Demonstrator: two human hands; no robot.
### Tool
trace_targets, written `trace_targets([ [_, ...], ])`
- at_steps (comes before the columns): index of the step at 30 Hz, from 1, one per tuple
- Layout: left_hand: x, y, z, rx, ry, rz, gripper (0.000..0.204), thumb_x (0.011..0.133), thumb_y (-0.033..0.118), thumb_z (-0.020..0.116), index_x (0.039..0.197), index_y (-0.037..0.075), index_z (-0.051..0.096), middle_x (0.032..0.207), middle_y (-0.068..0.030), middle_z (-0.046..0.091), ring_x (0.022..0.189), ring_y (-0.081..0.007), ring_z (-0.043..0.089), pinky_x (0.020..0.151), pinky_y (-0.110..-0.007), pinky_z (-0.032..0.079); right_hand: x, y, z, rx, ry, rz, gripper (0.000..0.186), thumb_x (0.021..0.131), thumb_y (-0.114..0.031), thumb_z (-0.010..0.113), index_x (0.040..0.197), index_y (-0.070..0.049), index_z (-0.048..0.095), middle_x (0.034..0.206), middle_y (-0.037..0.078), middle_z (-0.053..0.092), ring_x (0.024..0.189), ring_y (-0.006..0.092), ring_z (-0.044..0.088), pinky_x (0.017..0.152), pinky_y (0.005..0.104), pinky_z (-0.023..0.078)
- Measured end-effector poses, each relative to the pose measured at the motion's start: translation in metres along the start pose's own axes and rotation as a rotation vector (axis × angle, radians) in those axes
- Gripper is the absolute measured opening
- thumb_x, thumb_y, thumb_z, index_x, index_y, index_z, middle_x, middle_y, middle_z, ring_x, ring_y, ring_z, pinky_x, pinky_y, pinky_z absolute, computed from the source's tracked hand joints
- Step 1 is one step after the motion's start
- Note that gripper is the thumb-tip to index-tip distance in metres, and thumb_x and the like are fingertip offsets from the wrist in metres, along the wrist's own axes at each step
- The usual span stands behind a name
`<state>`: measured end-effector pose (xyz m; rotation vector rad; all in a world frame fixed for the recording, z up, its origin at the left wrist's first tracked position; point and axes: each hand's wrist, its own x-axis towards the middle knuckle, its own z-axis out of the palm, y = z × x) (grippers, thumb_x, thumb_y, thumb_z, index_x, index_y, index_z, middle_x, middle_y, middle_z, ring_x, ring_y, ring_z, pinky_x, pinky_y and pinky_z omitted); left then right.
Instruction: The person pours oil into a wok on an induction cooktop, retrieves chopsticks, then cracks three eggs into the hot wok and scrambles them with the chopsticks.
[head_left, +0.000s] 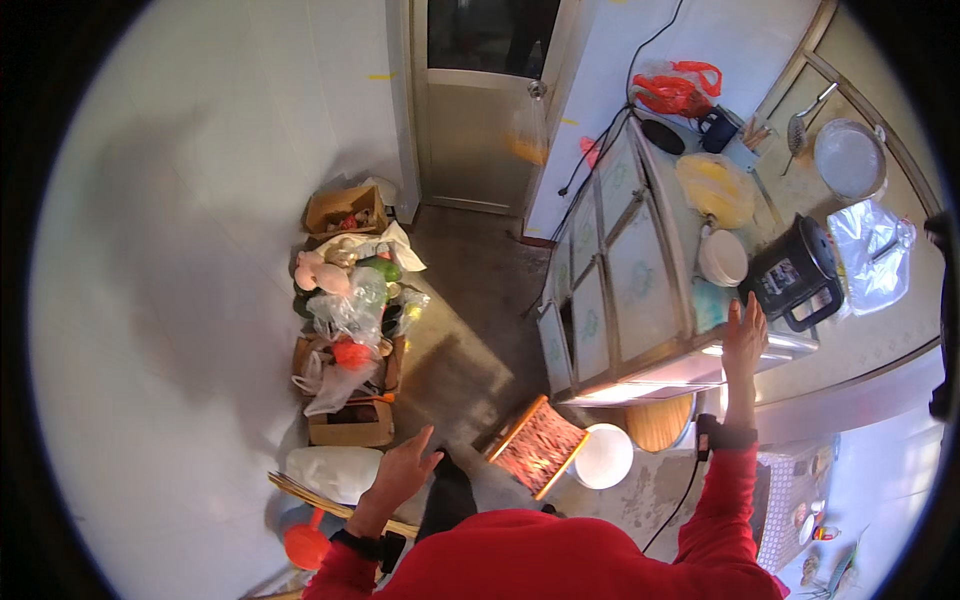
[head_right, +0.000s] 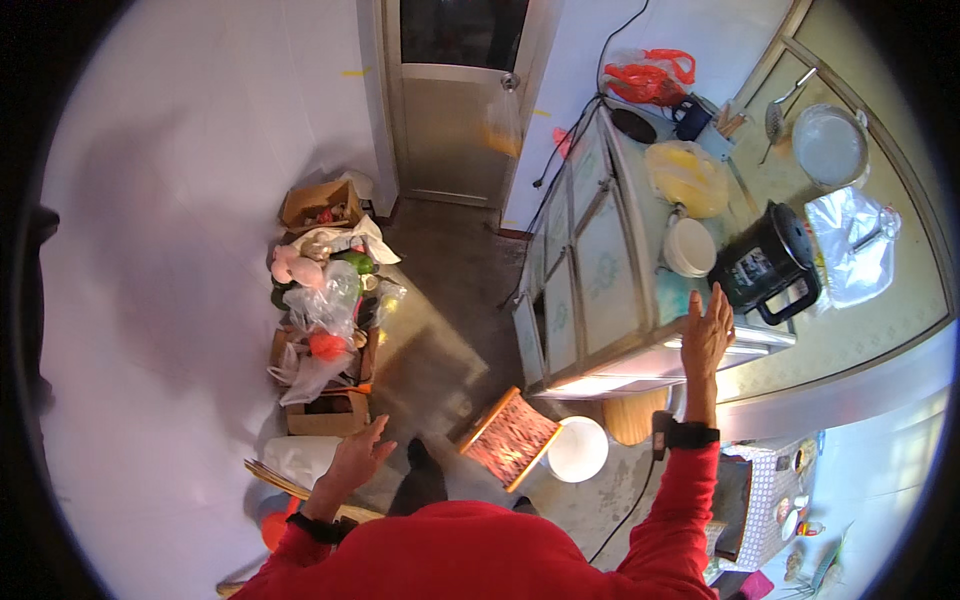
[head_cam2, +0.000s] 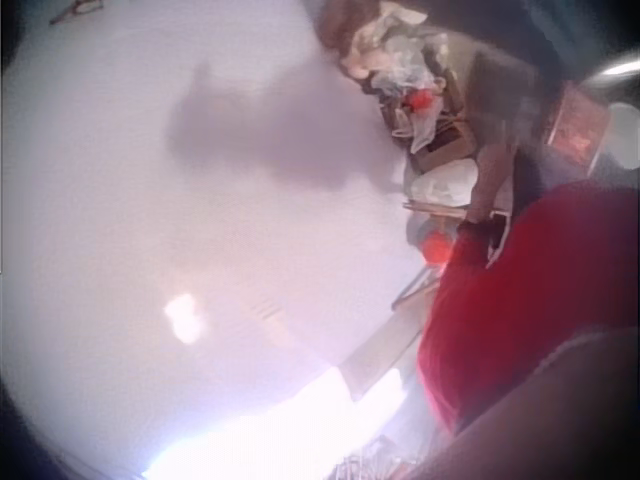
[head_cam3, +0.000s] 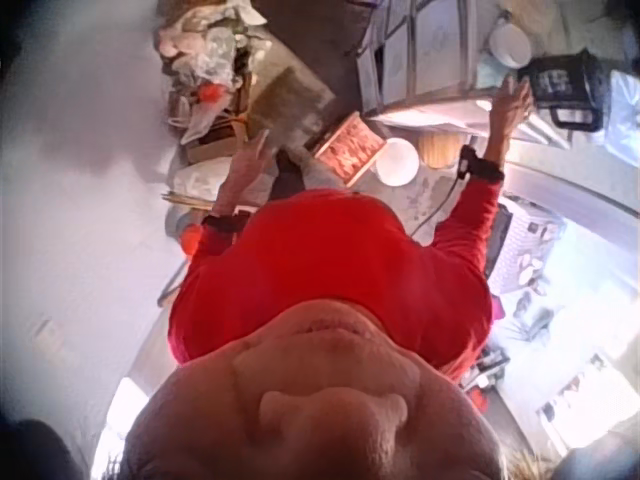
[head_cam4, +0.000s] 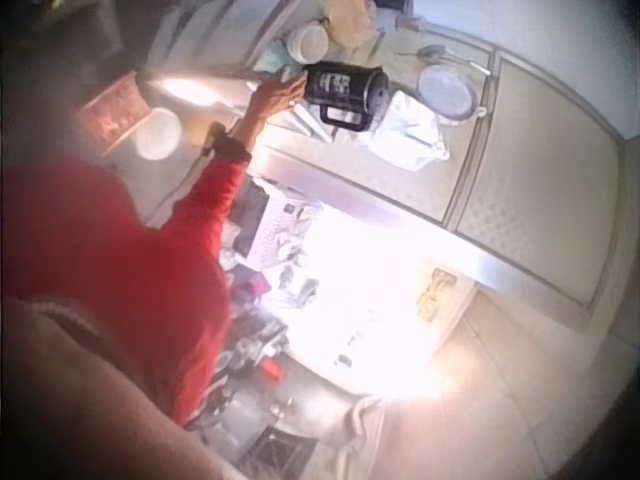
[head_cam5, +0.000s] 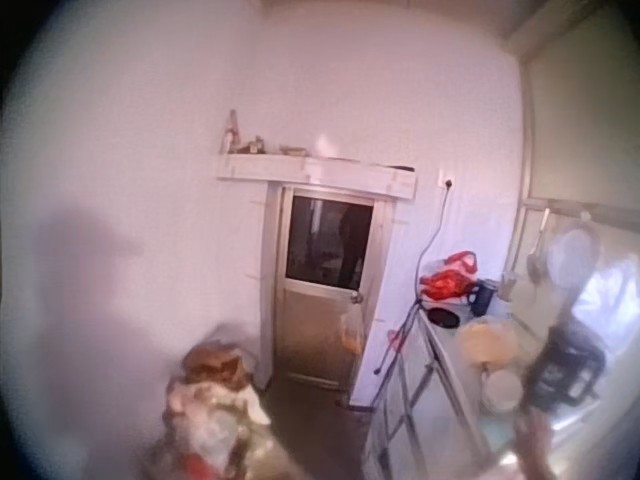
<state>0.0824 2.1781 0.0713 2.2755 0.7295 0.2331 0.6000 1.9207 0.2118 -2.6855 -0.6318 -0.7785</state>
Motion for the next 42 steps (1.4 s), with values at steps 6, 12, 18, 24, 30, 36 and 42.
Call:
trace_targets([
  [6, 0.037, -0.049, -0.067, -0.027, 0.152, -0.024, 0.037, 0.093, 0.022, 0.066, 0.124, 0.003, 0.058, 0.101, -0.0209, 0.068, 0.089, -0.0403, 0.066, 0.071, -0.047, 0.053, 0.0, 0.021, 0.023, -0.179, -0.07, 0.039, 0.039, 0.105, -0.034, 0.039, 0.128, -0.012, 0.062, 0.127, 0.006, 0.063, 0.122, 0.0277, 0.054, 0.107, 0.0504, 0.031],
  [12, 0.082, -0.03, -0.081, -0.079, 0.215, 0.163, 0.014, 0.091, 0.012, 0.067, 0.1, 0.002, 0.066, 0.095, -0.0162, 0.069, 0.085, -0.0376, 0.067, 0.07, -0.042, 0.054, 0.0, 0.017, 0.017, -0.133, -0.069, 0.041, 0.04, 0.105, -0.031, 0.035, 0.122, -0.014, 0.066, 0.124, 0.006, 0.064, 0.12, 0.0255, 0.054, 0.108, 0.0444, 0.029],
  [18, 0.132, -0.009, -0.09, -0.119, 0.109, 0.228, 0.016, 0.092, 0.016, 0.067, 0.101, 0.003, 0.066, 0.097, -0.0151, 0.07, 0.087, -0.0353, 0.068, 0.072, -0.04, 0.055, -0.001, 0.01, 0.013, -0.137, -0.099, 0.064, 0.042, 0.105, -0.032, 0.033, 0.122, -0.014, 0.067, 0.119, 0.006, 0.064, 0.116, 0.0235, 0.054, 0.108, 0.0417, 0.028],
  [24, 0.229, 0.007, -0.08, -0.09, -0.008, 0.288, 0.024, 0.097, 0.018, 0.06, 0.112, 0.0, 0.066, 0.102, -0.0197, 0.07, 0.092, -0.0347, 0.069, 0.076, -0.039, 0.055, 0.0, -0.003, 0.001, -0.027, -0.089, 0.083, 0.035, 0.102, -0.029, 0.043, 0.115, -0.012, 0.07, 0.118, 0.008, 0.063, 0.117, 0.0266, 0.053, 0.108, 0.0425, 0.026],
  [30, 0.402, 0.075, -0.047, -0.106, -0.13, 0.51, 0.027, 0.094, 0.018, 0.067, 0.116, 0.003, 0.066, 0.096, -0.0179, 0.071, 0.083, -0.0294, 0.071, 0.071, -0.034, 0.055, 0.008, -0.036, -0.019, 0.048, -0.158, 0.252, 0.03, 0.095, -0.024, 0.05, 0.111, -0.008, 0.07, 0.116, 0.01, 0.062, 0.111, 0.0276, 0.053, 0.109, 0.0454, 0.025],
  [36, 0.556, 0.184, -0.01, -0.329, -0.239, 0.724, 0.026, 0.093, 0.017, 0.067, 0.116, 0.004, 0.065, 0.087, -0.0156, 0.07, 0.074, -0.0292, 0.07, 0.063, -0.035, 0.054, 0.028, -0.056, -0.035, 0.051, -0.243, 0.332, 0.032, 0.084, -0.019, 0.059, 0.113, -0.009, 0.07, 0.118, 0.009, 0.061, 0.117, 0.0291, 0.05, 0.114, 0.051, 0.02],
  [42, 0.681, 0.302, 0.021, -0.393, -0.236, 0.797, 0.027, 0.094, 0.019, 0.066, 0.113, 0.0, 0.066, 0.083, -0.0156, 0.069, 0.075, -0.0212, 0.068, 0.068, -0.033, 0.052, 0.047, -0.069, -0.047, 0.018, -0.328, 0.402, 0.039, 0.079, -0.024, 0.067, 0.115, -0.008, 0.069, 0.124, 0.011, 0.061, 0.123, 0.0324, 0.049, 0.114, 0.0539, 0.022],
])
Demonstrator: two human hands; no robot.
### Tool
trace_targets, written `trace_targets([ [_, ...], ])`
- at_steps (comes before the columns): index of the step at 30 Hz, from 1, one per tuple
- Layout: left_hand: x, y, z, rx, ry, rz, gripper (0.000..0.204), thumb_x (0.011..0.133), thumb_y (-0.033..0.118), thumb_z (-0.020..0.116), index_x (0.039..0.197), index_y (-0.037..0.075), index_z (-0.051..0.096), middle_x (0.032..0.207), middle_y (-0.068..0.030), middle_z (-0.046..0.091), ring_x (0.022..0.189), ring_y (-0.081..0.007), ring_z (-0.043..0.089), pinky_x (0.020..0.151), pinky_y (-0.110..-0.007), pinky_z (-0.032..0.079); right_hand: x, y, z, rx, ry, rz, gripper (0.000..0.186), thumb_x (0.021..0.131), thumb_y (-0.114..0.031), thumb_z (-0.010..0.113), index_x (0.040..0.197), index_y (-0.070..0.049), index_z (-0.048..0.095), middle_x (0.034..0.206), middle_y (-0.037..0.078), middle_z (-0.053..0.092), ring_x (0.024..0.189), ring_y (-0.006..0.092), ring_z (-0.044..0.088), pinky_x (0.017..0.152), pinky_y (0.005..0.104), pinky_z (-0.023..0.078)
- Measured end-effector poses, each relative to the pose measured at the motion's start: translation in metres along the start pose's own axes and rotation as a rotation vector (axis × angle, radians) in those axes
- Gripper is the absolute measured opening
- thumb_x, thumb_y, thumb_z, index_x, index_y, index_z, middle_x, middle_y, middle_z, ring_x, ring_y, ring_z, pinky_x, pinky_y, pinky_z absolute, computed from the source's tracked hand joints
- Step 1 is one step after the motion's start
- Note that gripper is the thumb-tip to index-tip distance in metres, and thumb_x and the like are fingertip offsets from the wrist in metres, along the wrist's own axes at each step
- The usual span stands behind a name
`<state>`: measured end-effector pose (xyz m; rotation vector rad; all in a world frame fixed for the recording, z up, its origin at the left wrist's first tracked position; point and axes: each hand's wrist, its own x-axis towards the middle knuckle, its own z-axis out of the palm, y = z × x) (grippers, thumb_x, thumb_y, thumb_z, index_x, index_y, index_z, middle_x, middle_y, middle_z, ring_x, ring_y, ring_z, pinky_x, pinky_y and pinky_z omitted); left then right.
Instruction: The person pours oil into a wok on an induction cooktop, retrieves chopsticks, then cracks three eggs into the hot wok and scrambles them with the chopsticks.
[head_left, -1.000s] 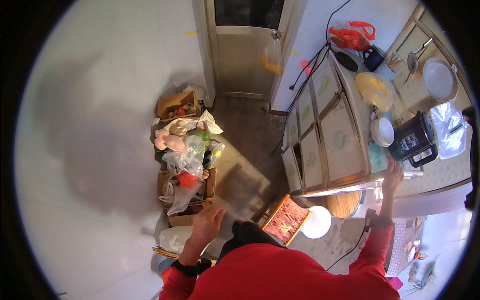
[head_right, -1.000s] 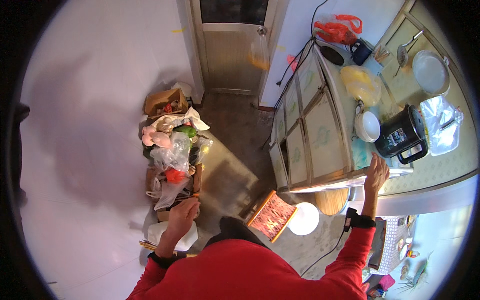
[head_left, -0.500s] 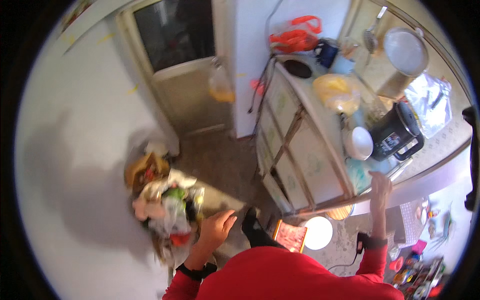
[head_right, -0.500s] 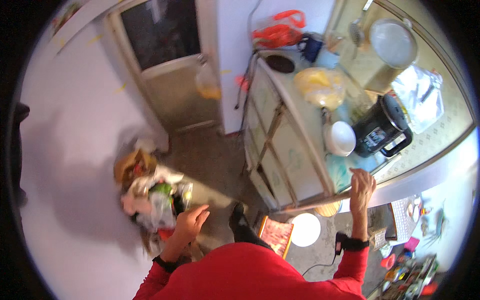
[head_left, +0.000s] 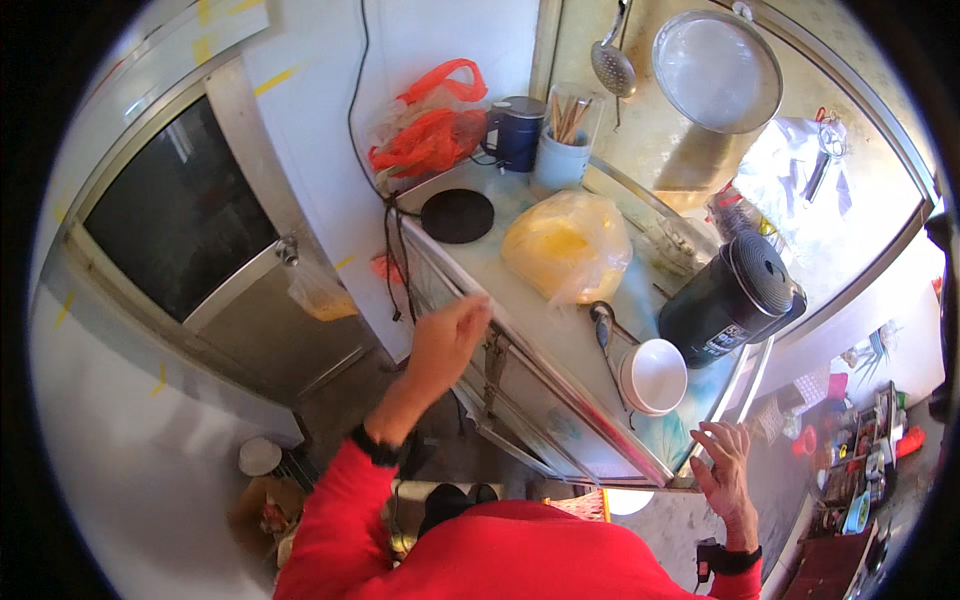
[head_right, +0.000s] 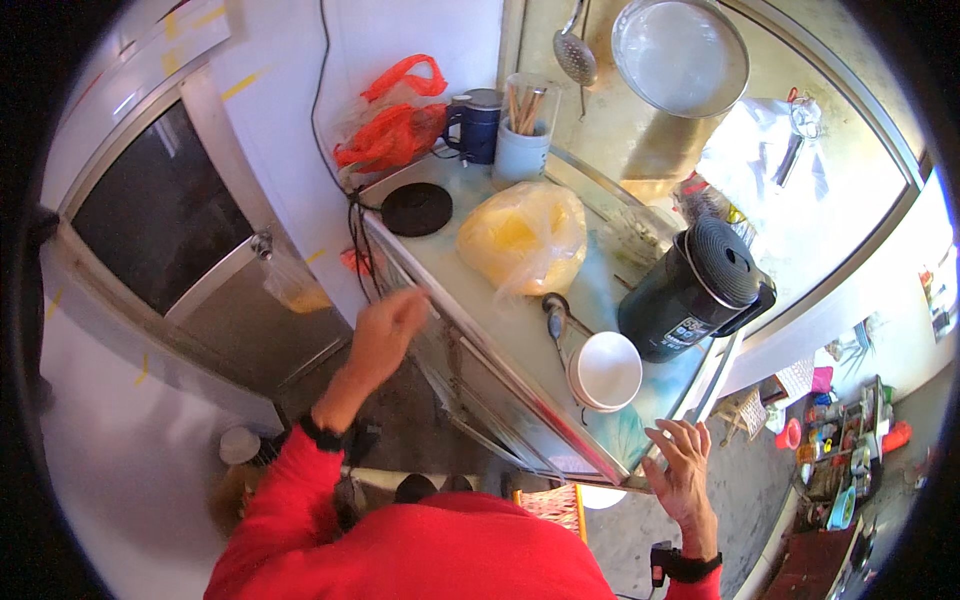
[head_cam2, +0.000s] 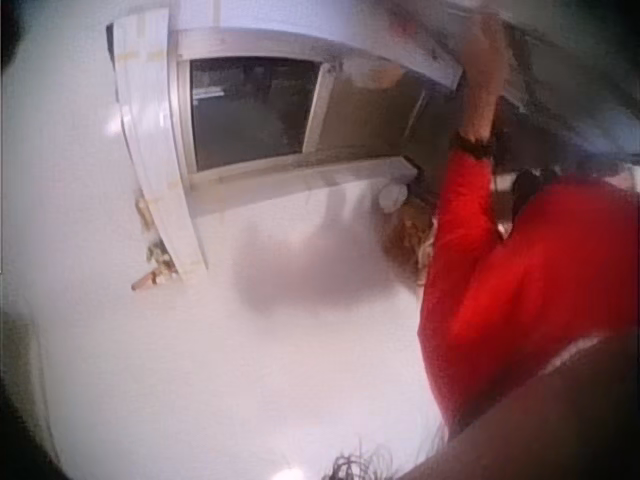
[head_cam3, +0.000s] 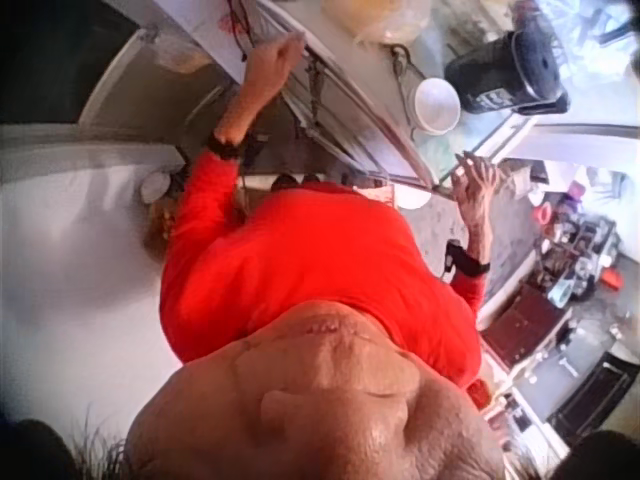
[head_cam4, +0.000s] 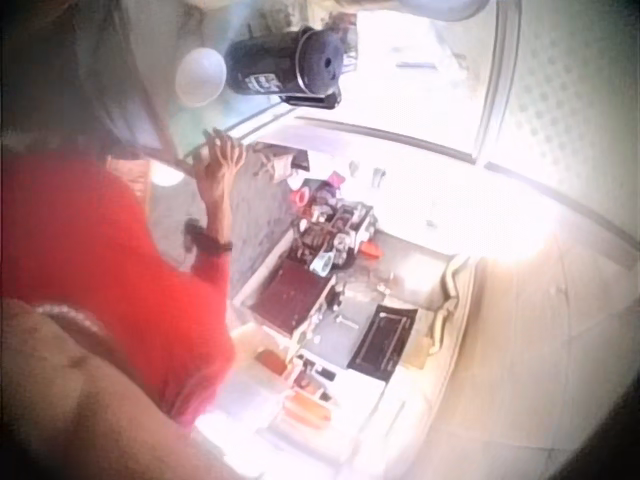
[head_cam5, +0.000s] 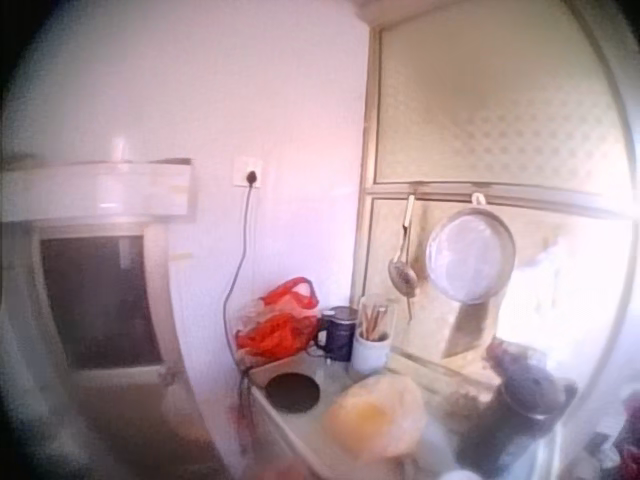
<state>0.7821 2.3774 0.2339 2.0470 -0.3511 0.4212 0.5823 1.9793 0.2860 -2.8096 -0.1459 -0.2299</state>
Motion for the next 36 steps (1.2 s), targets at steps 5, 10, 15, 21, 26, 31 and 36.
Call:
trace_targets([
  [5, 0.194, -0.004, 0.016, 0.039, 0.163, 0.256, 0.058, 0.084, 0.037, 0.075, 0.123, -0.003, 0.056, 0.097, -0.0213, 0.067, 0.093, -0.034, 0.067, 0.082, -0.041, 0.052, 0.029, -0.062, -0.055, -0.096, 0.151, -0.07, 0.047, 0.074, -0.023, 0.077, 0.115, -0.003, 0.068, 0.12, 0.015, 0.063, 0.118, 0.0359, 0.054, 0.105, 0.0536, 0.035],
  [10, 0.356, 0.015, 0.05, 0.013, -0.032, 0.319, 0.109, 0.069, 0.053, 0.084, 0.142, -0.008, 0.031, 0.139, -0.0338, 0.043, 0.127, -0.0449, 0.049, 0.106, -0.046, 0.041, 0.134, -0.146, -0.088, -0.232, 0.138, -0.08, 0.049, 0.075, -0.02, 0.078, 0.117, 0.001, 0.064, 0.112, 0.017, 0.065, 0.106, 0.0385, 0.058, 0.095, 0.0479, 0.045],
  [15, 0.43, 0.009, 0.099, 0.147, -0.206, 0.379, 0.131, 0.063, 0.059, 0.084, 0.145, -0.017, 0.017, 0.148, -0.0396, 0.028, 0.137, -0.0451, 0.038, 0.112, -0.043, 0.036, 0.276, -0.187, -0.082, -0.196, -0.002, -0.156, 0.045, 0.09, -0.031, 0.068, 0.123, -0.001, 0.061, 0.106, 0.017, 0.066, 0.101, 0.0359, 0.061, 0.09, 0.0427, 0.048],
  [21, 0.454, -0.003, 0.108, 0.16, -0.272, 0.354, 0.109, 0.064, 0.055, 0.083, 0.14, -0.011, 0.041, 0.134, -0.0349, 0.051, 0.126, -0.0411, 0.053, 0.107, -0.043, 0.043, 0.362, -0.184, -0.075, -0.275, -0.195, -0.036, 0.049, 0.095, -0.043, 0.062, 0.127, -0.006, 0.063, 0.107, 0.019, 0.069, 0.101, 0.0343, 0.064, 0.091, 0.0419, 0.048],
  [26, 0.459, -0.01, 0.109, 0.125, -0.185, 0.467, 0.106, 0.064, 0.054, 0.082, 0.14, -0.008, 0.042, 0.132, -0.0323, 0.051, 0.121, -0.0419, 0.055, 0.104, -0.043, 0.044, 0.408, -0.162, -0.049, -0.384, -0.203, 0.143, 0.05, 0.096, -0.046, 0.059, 0.125, -0.006, 0.064, 0.104, 0.016, 0.07, 0.1, 0.0346, 0.065, 0.089, 0.043, 0.049],
  [31, 0.46, -0.018, 0.124, 0.066, -0.166, 0.507, 0.106, 0.062, 0.052, 0.083, 0.139, -0.009, 0.041, 0.121, -0.0324, 0.057, 0.114, -0.0452, 0.058, 0.1, -0.043, 0.047, 0.443, -0.129, -0.019, -0.489, -0.29, 0.247, 0.058, 0.095, -0.053, 0.056, 0.127, -0.005, 0.063, 0.11, 0.019, 0.069, 0.107, 0.0344, 0.064, 0.093, 0.0437, 0.048],
  [36, 0.462, -0.019, 0.113, -0.18, -0.274, 0.379, 0.104, 0.065, 0.05, 0.084, 0.137, -0.011, 0.041, 0.126, -0.0291, 0.057, 0.12, -0.038, 0.057, 0.102, -0.039, 0.046, 0.476, -0.1, -0.012, -0.315, 0.035, 0.231, 0.063, 0.094, -0.054, 0.056, 0.129, -0.003, 0.06, 0.121, 0.023, 0.065, 0.114, 0.0403, 0.061, 0.098, 0.0482, 0.047],
])
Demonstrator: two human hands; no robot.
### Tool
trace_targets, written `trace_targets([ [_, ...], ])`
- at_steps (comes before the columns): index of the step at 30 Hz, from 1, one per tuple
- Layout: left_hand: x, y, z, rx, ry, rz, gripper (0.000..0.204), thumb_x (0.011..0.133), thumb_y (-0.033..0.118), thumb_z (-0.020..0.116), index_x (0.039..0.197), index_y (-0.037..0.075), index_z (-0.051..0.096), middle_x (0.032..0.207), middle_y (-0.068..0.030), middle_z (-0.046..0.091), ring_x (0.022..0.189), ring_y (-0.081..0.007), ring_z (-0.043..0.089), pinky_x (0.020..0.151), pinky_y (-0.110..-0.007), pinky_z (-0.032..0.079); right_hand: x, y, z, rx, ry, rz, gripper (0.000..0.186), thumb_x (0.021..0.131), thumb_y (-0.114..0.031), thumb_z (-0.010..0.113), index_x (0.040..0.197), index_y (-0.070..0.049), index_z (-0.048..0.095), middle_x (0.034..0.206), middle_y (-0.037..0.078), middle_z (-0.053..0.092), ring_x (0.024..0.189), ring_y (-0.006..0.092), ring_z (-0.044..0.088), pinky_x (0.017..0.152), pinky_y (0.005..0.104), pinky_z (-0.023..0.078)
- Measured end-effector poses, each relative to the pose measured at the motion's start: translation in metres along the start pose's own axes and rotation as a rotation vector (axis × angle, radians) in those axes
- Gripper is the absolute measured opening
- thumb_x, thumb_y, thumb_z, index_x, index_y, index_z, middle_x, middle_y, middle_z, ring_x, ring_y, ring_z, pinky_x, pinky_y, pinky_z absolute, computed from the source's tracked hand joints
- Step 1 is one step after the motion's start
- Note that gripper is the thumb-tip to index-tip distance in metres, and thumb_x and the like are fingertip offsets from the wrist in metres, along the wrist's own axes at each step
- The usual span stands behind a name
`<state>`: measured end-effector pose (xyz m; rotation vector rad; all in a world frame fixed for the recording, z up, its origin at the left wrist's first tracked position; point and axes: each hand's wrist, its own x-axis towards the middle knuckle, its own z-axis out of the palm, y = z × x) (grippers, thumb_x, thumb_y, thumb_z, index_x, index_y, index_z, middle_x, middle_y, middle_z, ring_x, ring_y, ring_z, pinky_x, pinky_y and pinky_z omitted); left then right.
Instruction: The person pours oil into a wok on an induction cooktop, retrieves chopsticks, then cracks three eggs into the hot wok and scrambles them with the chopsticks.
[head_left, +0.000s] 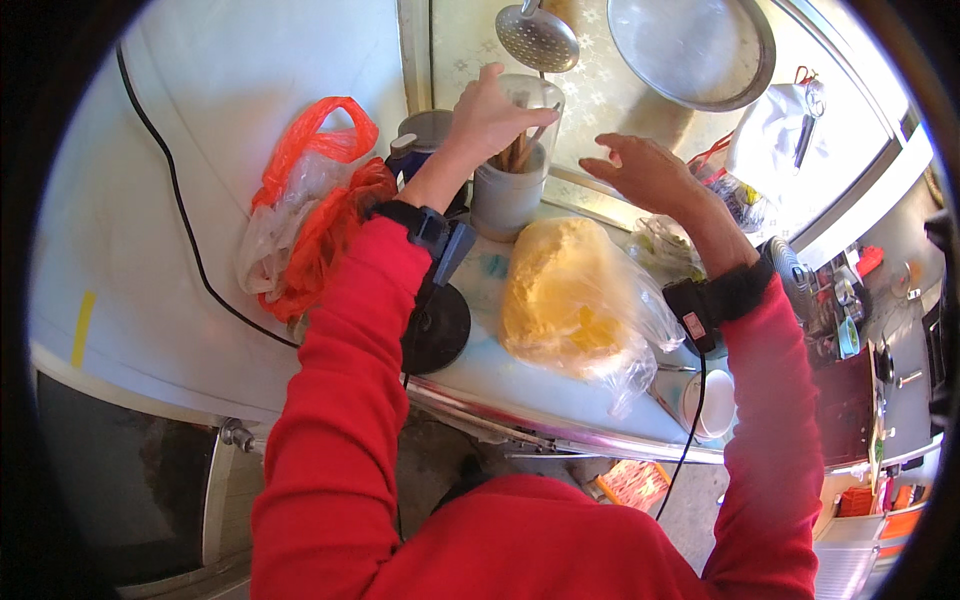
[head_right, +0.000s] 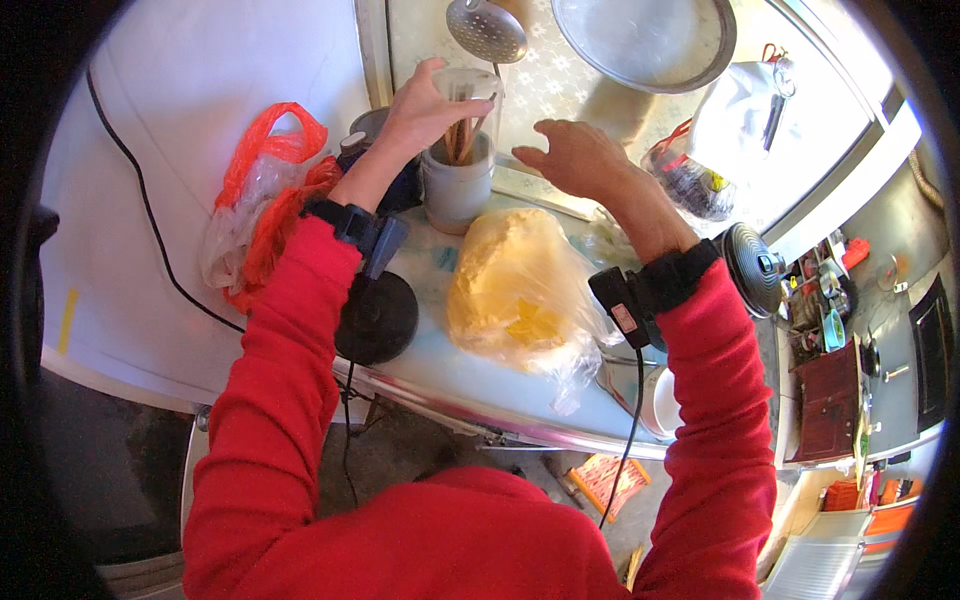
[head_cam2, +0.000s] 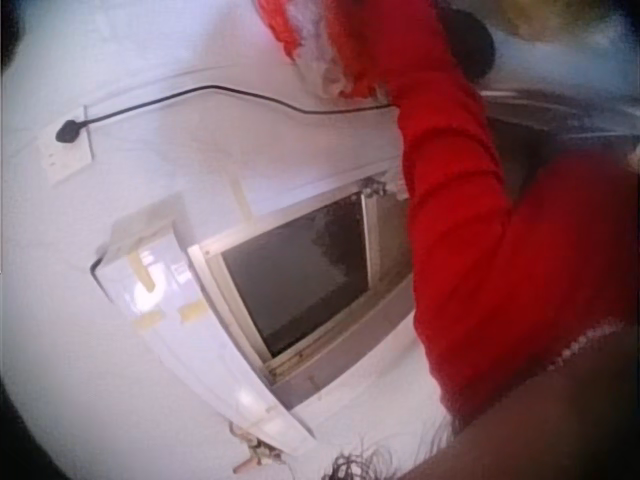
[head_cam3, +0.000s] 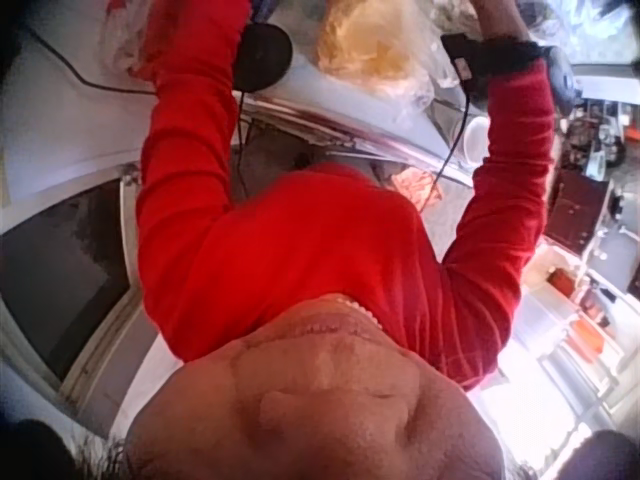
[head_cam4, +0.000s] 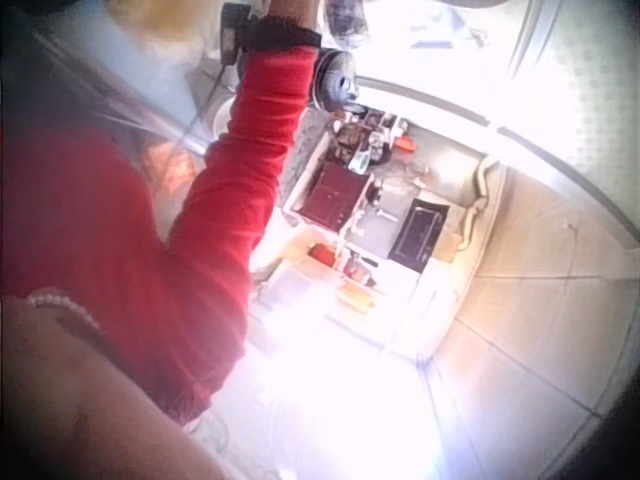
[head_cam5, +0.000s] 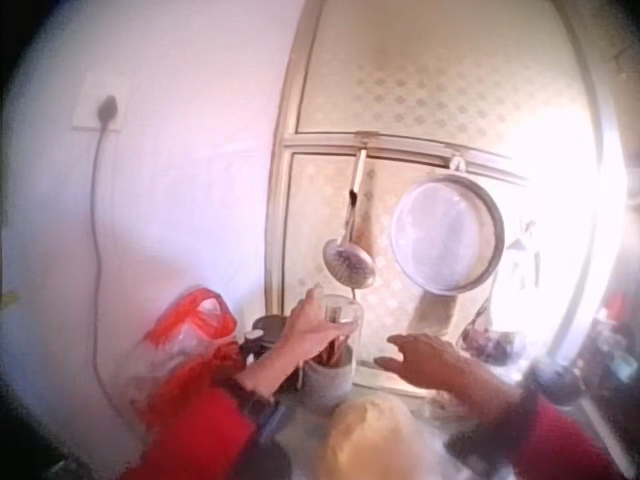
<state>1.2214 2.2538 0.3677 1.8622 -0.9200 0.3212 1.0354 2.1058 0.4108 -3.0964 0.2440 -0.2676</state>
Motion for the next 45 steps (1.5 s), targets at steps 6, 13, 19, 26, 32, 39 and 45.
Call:
trace_targets([
  [6, -0.008, 0.008, -0.01, -0.048, 0.062, 0.01, 0.101, 0.066, 0.051, 0.085, 0.137, -0.009, 0.043, 0.132, -0.026, 0.056, 0.122, -0.0332, 0.056, 0.103, -0.036, 0.044, 0.013, 0.004, 0.021, 0.024, -0.05, 0.034, 0.062, 0.092, -0.055, 0.056, 0.12, -0.001, 0.066, 0.116, 0.023, 0.067, 0.112, 0.0403, 0.062, 0.096, 0.0471, 0.048],
  [13, 0.02, -0.001, -0.02, -0.212, 0.138, 0.04, 0.101, 0.068, 0.049, 0.086, 0.139, -0.008, 0.042, 0.129, -0.0235, 0.057, 0.117, -0.029, 0.059, 0.099, -0.035, 0.046, 0.02, -0.001, 0.047, 0.13, -0.093, 0.016, 0.054, 0.088, -0.045, 0.068, 0.114, 0.003, 0.069, 0.099, 0.024, 0.071, 0.095, 0.0351, 0.069, 0.086, 0.0423, 0.053],
  [19, 0.023, -0.016, -0.024, -0.531, 0.235, -0.148, 0.098, 0.071, 0.048, 0.084, 0.139, -0.008, 0.042, 0.124, -0.0204, 0.058, 0.11, -0.025, 0.06, 0.089, -0.035, 0.049, 0.045, -0.025, 0.082, 0.518, 0.202, 0.153, 0.049, 0.081, -0.037, 0.074, 0.114, -0.001, 0.07, 0.088, 0.021, 0.072, 0.084, 0.0336, 0.072, 0.077, 0.0395, 0.056],
  [26, 0.029, -0.027, -0.027, -0.631, 0.304, -0.238, 0.098, 0.072, 0.054, 0.081, 0.139, -0.006, 0.042, 0.115, -0.015, 0.057, 0.098, -0.0215, 0.057, 0.078, -0.035, 0.049, 0.069, -0.043, 0.101, 0.719, 0.398, 0.249, 0.036, 0.084, -0.028, 0.069, 0.102, 0.003, 0.071, 0.082, 0.013, 0.072, 0.075, 0.0228, 0.067, 0.069, 0.0365, 0.053],
  [32, 0.025, -0.034, -0.029, -0.742, 0.315, -0.33, 0.099, 0.072, 0.058, 0.08, 0.14, -0.003, 0.043, 0.117, -0.0143, 0.053, 0.102, -0.0218, 0.053, 0.079, -0.036, 0.05, 0.069, -0.047, 0.101, 0.796, 0.415, 0.256, 0.032, 0.086, -0.027, 0.064, 0.096, 0.003, 0.069, 0.081, 0.016, 0.072, 0.072, 0.0264, 0.07, 0.066, 0.0395, 0.056],
  [39, 0.026, -0.029, -0.028, -0.704, 0.302, -0.301, 0.104, 0.072, 0.054, 0.081, 0.14, -0.012, 0.039, 0.137, -0.0302, 0.048, 0.125, -0.0347, 0.052, 0.104, -0.039, 0.042, 0.059, -0.05, 0.089, 1.092, 0.426, 0.249, 0.031, 0.099, -0.028, 0.056, 0.103, 0.002, 0.063, 0.084, 0.008, 0.068, 0.066, 0.0125, 0.063, 0.051, 0.0287, 0.051],
  [45, 0.025, -0.013, -0.022, -0.561, 0.316, -0.266, 0.104, 0.071, 0.053, 0.082, 0.139, -0.013, 0.039, 0.133, -0.0315, 0.052, 0.121, -0.0356, 0.056, 0.102, -0.038, 0.044, 0.048, -0.052, 0.076, 1.076, 0.831, 0.174, 0.027, 0.104, -0.023, 0.05, 0.105, 0.003, 0.058, 0.085, 0.009, 0.066, 0.074, 0.0144, 0.061, 0.07, 0.0309, 0.051],
])
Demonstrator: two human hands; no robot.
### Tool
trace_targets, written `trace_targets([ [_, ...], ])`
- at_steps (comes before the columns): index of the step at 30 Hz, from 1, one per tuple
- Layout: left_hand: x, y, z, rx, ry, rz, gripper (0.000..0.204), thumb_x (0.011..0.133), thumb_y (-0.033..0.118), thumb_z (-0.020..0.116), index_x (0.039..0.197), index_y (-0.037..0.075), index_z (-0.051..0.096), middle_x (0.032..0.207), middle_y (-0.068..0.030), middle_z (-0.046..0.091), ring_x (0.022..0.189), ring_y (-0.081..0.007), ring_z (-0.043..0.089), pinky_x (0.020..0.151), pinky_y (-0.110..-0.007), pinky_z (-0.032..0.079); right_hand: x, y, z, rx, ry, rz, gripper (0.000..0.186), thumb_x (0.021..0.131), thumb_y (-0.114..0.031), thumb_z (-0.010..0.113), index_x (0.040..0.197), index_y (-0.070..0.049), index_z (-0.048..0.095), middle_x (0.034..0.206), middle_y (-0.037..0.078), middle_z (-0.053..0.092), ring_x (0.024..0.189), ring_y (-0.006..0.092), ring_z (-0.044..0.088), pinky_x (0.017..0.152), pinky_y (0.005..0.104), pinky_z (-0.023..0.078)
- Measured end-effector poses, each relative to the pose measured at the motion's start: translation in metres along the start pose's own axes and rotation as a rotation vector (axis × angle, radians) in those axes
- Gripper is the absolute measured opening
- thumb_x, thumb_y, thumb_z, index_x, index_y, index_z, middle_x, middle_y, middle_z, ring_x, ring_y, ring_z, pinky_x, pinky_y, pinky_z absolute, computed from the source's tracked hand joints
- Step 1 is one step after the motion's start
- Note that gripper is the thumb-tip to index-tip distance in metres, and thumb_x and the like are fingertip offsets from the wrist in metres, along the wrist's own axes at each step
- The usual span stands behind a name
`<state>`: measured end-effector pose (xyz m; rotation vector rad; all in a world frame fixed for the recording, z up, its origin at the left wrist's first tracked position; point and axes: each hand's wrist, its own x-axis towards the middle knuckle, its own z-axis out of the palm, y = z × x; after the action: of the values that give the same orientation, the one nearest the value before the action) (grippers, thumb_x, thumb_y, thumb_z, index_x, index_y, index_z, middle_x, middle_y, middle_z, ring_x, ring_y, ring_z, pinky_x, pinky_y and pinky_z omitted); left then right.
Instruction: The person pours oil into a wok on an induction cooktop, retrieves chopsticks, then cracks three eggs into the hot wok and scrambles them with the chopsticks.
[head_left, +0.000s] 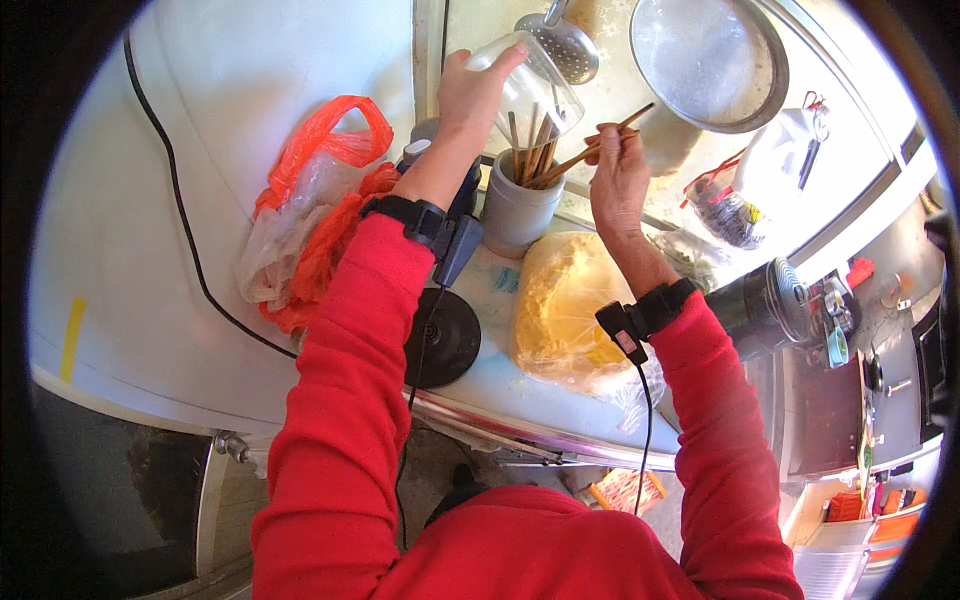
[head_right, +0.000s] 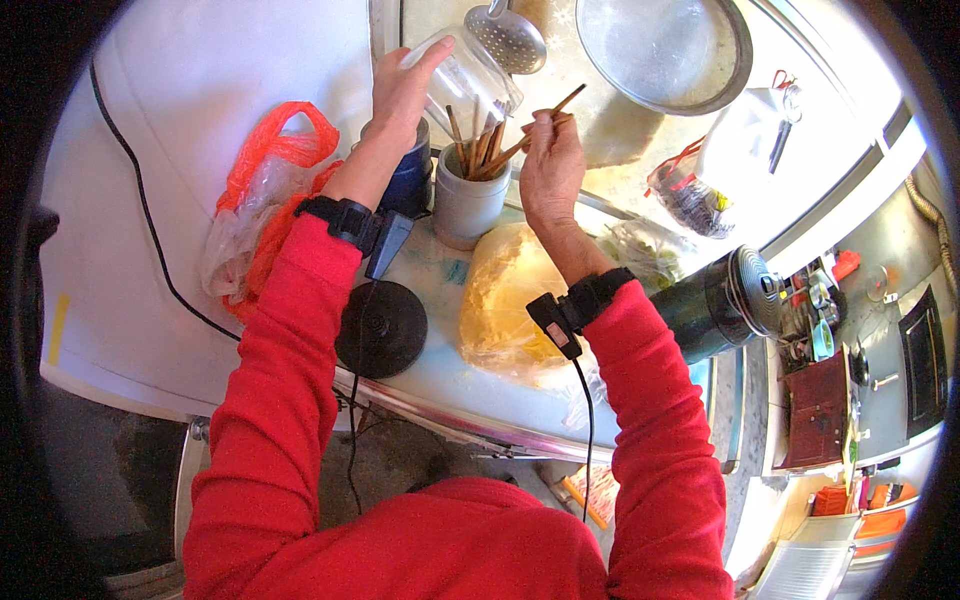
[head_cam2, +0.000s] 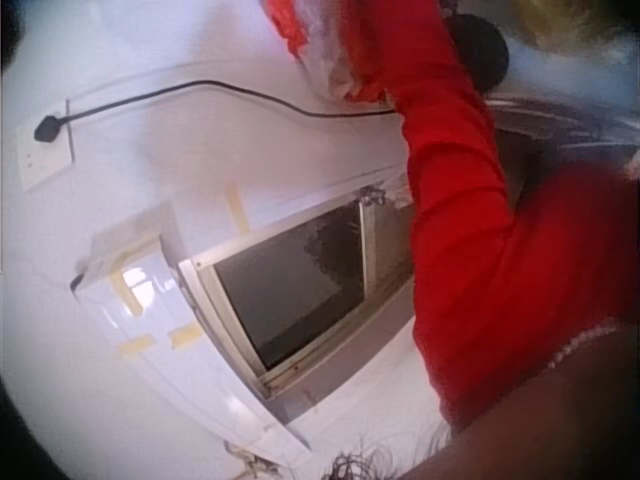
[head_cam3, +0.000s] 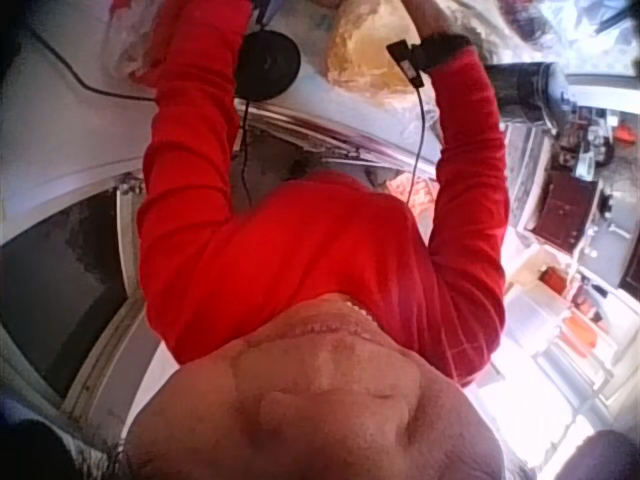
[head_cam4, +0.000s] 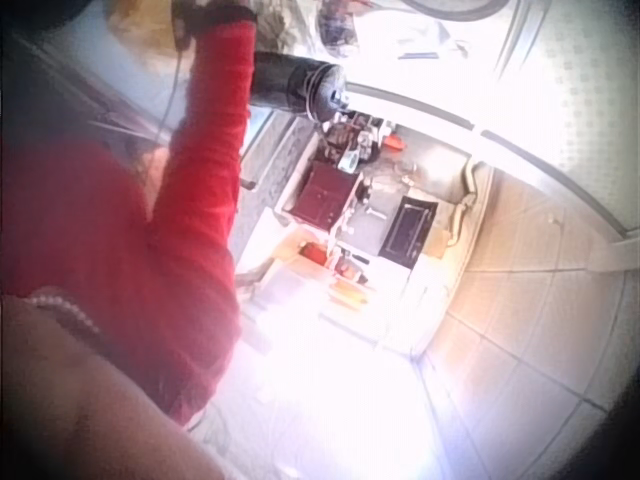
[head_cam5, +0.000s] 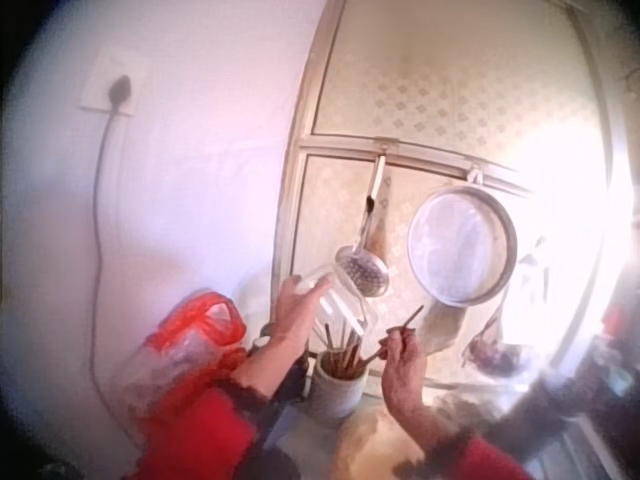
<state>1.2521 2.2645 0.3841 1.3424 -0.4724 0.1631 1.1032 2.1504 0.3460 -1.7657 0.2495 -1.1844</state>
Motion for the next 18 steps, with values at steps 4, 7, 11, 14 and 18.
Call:
trace_targets([
  [4, -0.003, 0.006, 0.012, 0.14, -0.02, 0.092, 0.103, 0.069, 0.055, 0.082, 0.136, -0.013, 0.042, 0.124, -0.0313, 0.058, 0.112, -0.0367, 0.062, 0.096, -0.038, 0.049, -0.001, -0.013, -0.008, 0.088, 0.058, -0.008, 0.027, 0.106, -0.023, 0.049, 0.104, 0.002, 0.058, 0.086, 0.008, 0.065, 0.078, 0.0126, 0.058, 0.075, 0.0285, 0.049],
  [7, -0.004, 0.012, 0.019, 0.281, -0.072, 0.107, 0.106, 0.068, 0.06, 0.081, 0.137, -0.011, 0.043, 0.123, -0.0291, 0.061, 0.112, -0.0344, 0.063, 0.096, -0.037, 0.049, -0.002, -0.022, -0.013, 0.097, 0.038, 0.01, 0.026, 0.106, -0.022, 0.049, 0.105, 0.002, 0.058, 0.087, 0.009, 0.066, 0.078, 0.0123, 0.058, 0.075, 0.0277, 0.049],
  [11, -0.006, 0.018, 0.024, 0.395, -0.151, 0.127, 0.109, 0.065, 0.063, 0.081, 0.138, -0.01, 0.044, 0.121, -0.0275, 0.063, 0.112, -0.0332, 0.064, 0.097, -0.037, 0.049, -0.008, -0.032, -0.017, 0.041, 0.006, -0.007, 0.026, 0.106, -0.021, 0.049, 0.107, 0.003, 0.059, 0.088, 0.009, 0.066, 0.08, 0.0128, 0.06, 0.076, 0.0283, 0.049],
  [14, -0.009, 0.019, 0.029, 0.47, -0.214, 0.159, 0.108, 0.066, 0.064, 0.08, 0.136, -0.011, 0.045, 0.119, -0.0268, 0.064, 0.11, -0.033, 0.065, 0.096, -0.037, 0.05, -0.012, -0.041, -0.022, 0.025, 0.015, -0.067, 0.025, 0.106, -0.02, 0.048, 0.107, 0.003, 0.059, 0.088, 0.01, 0.066, 0.082, 0.0133, 0.061, 0.077, 0.0288, 0.05],
  [18, -0.009, 0.018, 0.029, 0.577, -0.281, 0.204, 0.106, 0.066, 0.067, 0.078, 0.133, -0.01, 0.049, 0.121, -0.027, 0.064, 0.111, -0.0333, 0.065, 0.096, -0.038, 0.05, -0.012, -0.058, -0.032, -0.003, -0.005, -0.174, 0.025, 0.106, -0.02, 0.049, 0.109, 0.003, 0.058, 0.089, 0.009, 0.066, 0.084, 0.0132, 0.062, 0.079, 0.0285, 0.05],
])
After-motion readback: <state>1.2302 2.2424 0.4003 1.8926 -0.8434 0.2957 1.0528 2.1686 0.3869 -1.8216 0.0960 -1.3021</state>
